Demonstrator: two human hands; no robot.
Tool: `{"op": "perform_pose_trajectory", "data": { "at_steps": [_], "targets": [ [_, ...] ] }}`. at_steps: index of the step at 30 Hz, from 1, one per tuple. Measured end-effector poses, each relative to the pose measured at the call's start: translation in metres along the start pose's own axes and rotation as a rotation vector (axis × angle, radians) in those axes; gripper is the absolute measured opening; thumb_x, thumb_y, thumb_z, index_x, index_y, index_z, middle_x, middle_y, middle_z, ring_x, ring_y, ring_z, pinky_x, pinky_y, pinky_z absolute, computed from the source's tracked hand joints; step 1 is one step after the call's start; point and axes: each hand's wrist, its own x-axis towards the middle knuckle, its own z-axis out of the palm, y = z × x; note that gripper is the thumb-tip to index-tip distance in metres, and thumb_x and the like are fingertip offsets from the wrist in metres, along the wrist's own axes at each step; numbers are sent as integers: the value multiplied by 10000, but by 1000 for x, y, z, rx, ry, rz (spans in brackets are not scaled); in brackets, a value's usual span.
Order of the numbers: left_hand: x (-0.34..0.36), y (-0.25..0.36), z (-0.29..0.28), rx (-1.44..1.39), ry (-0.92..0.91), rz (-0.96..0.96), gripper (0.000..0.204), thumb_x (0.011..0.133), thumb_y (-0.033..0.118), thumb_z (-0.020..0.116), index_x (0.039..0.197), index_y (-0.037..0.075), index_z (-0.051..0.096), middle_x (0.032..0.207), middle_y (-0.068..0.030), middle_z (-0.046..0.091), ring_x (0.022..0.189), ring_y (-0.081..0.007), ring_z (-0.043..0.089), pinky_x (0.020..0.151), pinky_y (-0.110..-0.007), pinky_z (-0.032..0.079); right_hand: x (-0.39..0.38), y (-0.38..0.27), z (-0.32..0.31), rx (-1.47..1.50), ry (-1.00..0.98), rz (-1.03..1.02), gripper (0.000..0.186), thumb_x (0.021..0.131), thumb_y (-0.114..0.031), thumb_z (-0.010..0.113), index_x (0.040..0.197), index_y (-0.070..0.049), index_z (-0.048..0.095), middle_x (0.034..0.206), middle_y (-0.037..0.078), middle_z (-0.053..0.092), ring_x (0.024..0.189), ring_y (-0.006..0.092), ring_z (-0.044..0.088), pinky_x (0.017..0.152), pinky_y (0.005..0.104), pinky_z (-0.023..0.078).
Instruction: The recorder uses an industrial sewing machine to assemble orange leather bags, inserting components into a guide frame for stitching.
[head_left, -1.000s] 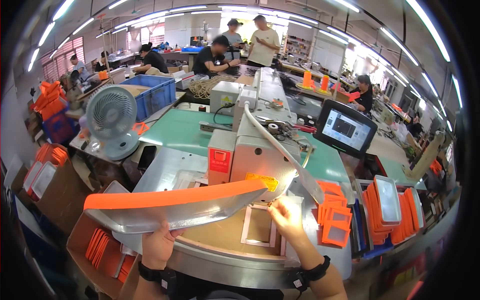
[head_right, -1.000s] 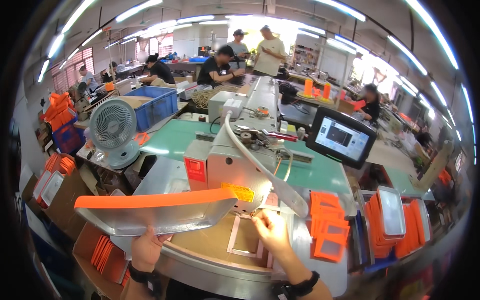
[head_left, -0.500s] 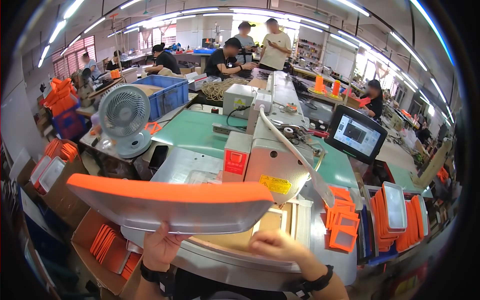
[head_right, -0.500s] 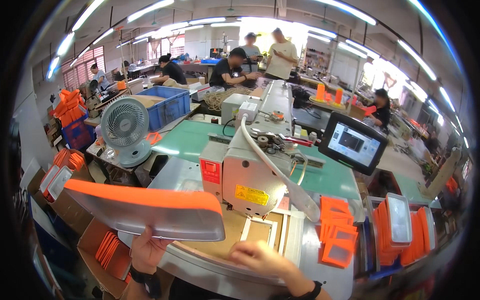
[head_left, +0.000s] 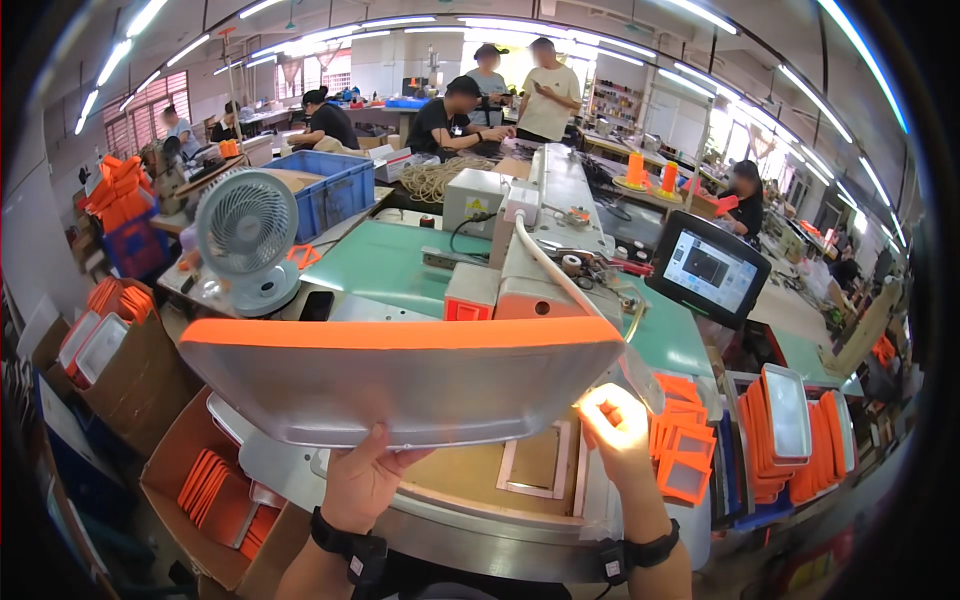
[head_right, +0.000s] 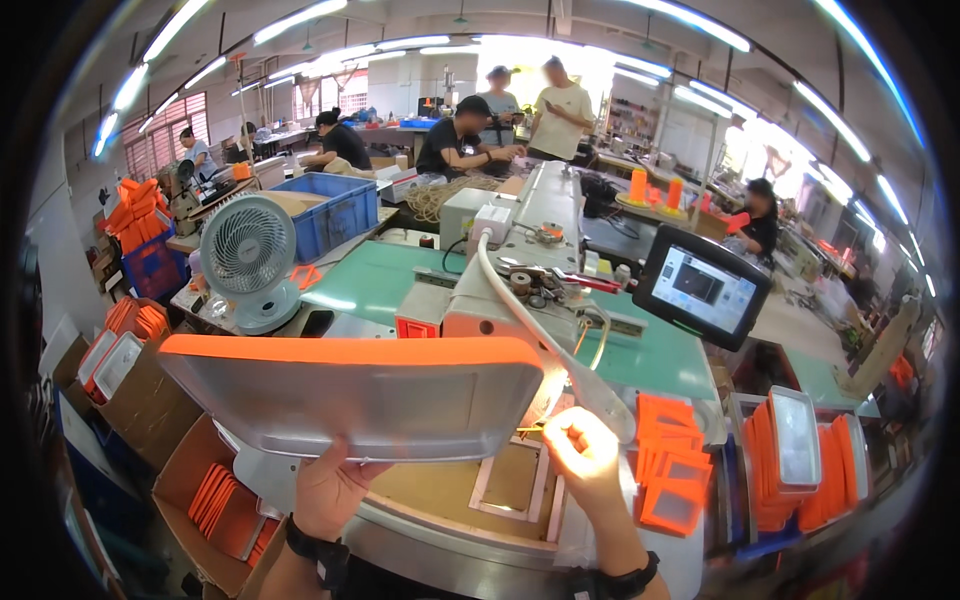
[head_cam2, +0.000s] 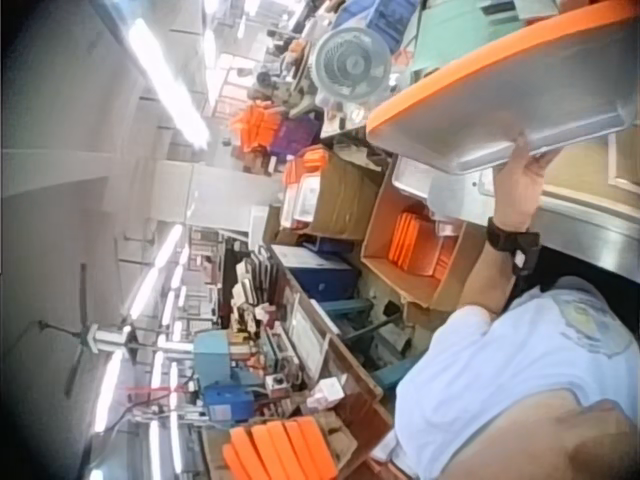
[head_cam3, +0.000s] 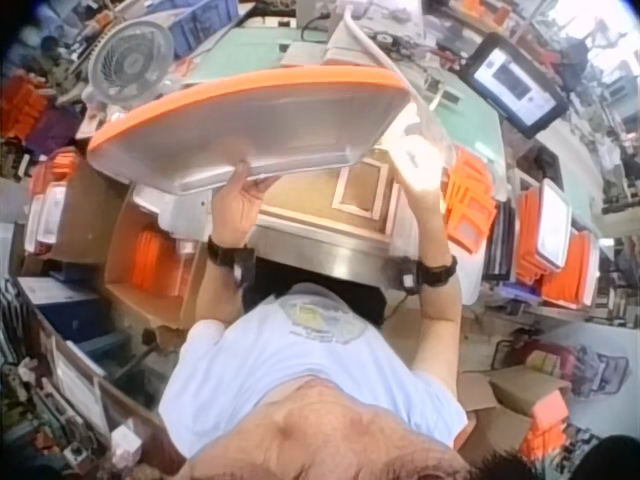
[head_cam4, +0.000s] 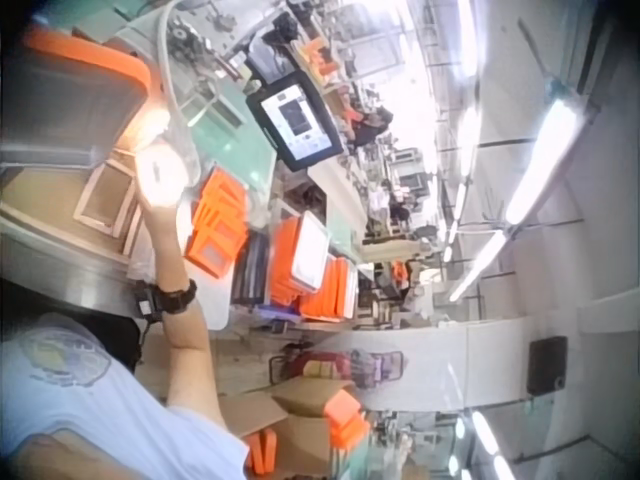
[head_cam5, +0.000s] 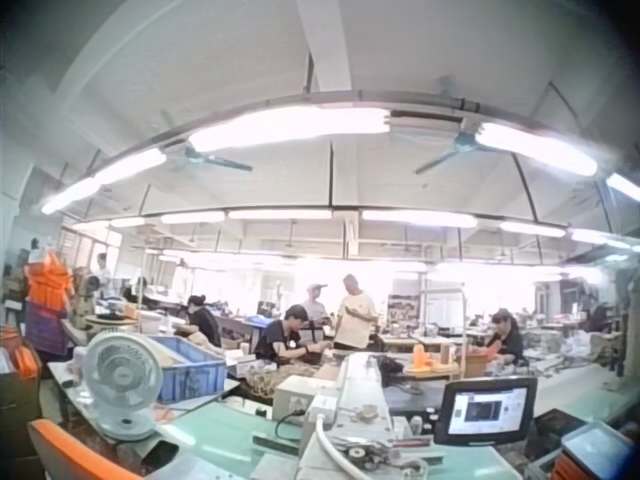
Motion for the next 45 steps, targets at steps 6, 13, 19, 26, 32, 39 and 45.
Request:
{"op": "perform_pose_trajectory", "data": {
  "at_steps": [6,13,19,26,32,39,45],
  "targets": [
    [3,-7,-23,12,67,-36,391,980,25,521,1358,48,425,1347,-148,521,1211,-382,573,977,-546,555,8,28,7,-108,27,-99,97,940,-53,603,849,-23,591,748,-31,562,663,30,474,609,193,389],
    [-2,-14,-38,102,74,-44,371,988,77,540,1348,40,457,1328,-151,554,1194,-352,588,958,-517,556,5,36,11,24,131,-61,104,931,-111,602,840,-61,599,725,-52,571,573,1,412,510,180,289],
    [0,-10,-41,175,95,-69,379,971,53,561,1338,69,467,1290,-128,565,1185,-347,592,936,-503,569,1,34,11,-13,126,-66,124,927,-110,607,813,-74,574,693,-65,526,568,1,411,503,189,299],
    [0,12,-46,118,163,4,339,990,102,543,1318,36,482,1262,-124,585,1182,-342,591,944,-481,562,-17,34,12,-269,-245,60,105,933,-103,645,867,-27,615,745,-44,562,692,54,515,627,208,428],
    [4,35,-65,-157,243,109,292,980,148,567,1248,36,553,1109,-104,657,1055,-267,615,915,-407,524,-64,-13,84,-432,-973,-167,171,894,-48,629,1054,-51,689,1012,92,693,982,230,652,868,325,520],
    [43,40,-33,-524,362,-131,608,960,130,598,1419,-103,274,906,-42,636,691,-125,630,589,-223,511,-81,-16,91,-373,-958,-232,258,852,-27,650,1110,-21,672,1156,163,652,961,360,649,857,398,522],
    [61,22,-43,-869,-218,-326,654,990,151,544,1482,-97,191,779,-27,594,593,-107,605,513,-199,452,-72,-26,89,-472,-814,-303,158,862,-43,654,1013,-11,691,1037,163,681,896,357,656,785,394,532]
  ]
}}
